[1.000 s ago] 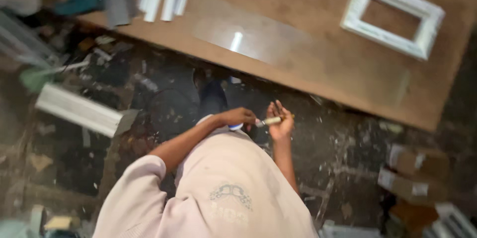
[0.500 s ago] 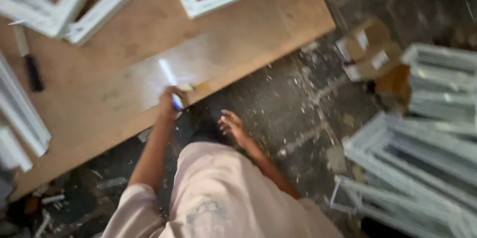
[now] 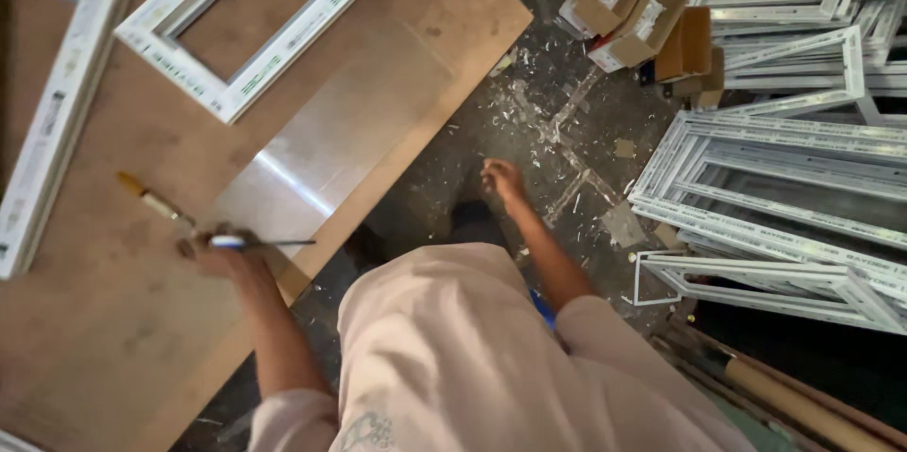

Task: The person measures the inside of a white window frame with a tape measure, marks the frame with a pencil, and repositions the frame on the work table. They place a clear glass pane on the table, set a frame over it, measure again, and later stack finished frames and pick fasteners from a box.

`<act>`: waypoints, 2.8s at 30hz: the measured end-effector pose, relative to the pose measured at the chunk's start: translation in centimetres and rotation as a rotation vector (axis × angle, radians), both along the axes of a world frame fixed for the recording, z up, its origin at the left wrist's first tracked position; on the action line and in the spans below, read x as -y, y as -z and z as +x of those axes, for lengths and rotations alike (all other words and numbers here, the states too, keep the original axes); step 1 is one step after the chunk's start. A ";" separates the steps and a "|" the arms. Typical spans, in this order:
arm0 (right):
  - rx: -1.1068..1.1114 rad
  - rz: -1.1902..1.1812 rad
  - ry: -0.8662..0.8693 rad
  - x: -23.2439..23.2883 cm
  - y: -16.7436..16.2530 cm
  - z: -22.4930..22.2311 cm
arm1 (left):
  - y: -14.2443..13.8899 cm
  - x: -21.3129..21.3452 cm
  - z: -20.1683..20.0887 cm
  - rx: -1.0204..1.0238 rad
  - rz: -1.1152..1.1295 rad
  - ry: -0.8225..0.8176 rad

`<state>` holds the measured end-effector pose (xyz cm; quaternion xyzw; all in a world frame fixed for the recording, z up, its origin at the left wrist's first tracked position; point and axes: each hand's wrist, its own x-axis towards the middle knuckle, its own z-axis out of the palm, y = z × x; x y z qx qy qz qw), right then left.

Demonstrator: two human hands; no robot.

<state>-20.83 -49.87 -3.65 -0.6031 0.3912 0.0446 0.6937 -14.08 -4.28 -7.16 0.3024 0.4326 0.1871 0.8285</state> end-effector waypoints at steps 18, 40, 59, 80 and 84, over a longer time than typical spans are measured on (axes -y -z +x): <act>0.299 -0.497 -0.195 27.4 9.6 25.3 | 2.3 52.4 4.7 -0.094 1.143 1.715; 0.436 -0.432 -0.628 36.0 10.2 25.1 | 3.5 64.8 9.7 -0.448 1.090 1.768; 0.294 -0.186 -0.461 33.1 14.7 23.8 | 6.6 69.0 18.1 -0.321 1.244 1.462; 0.377 -0.409 -0.605 34.5 14.1 26.0 | 5.7 67.9 14.2 -0.468 1.192 1.521; 0.301 -0.387 -0.611 34.0 14.8 25.9 | 6.1 67.3 14.7 -0.492 1.391 1.664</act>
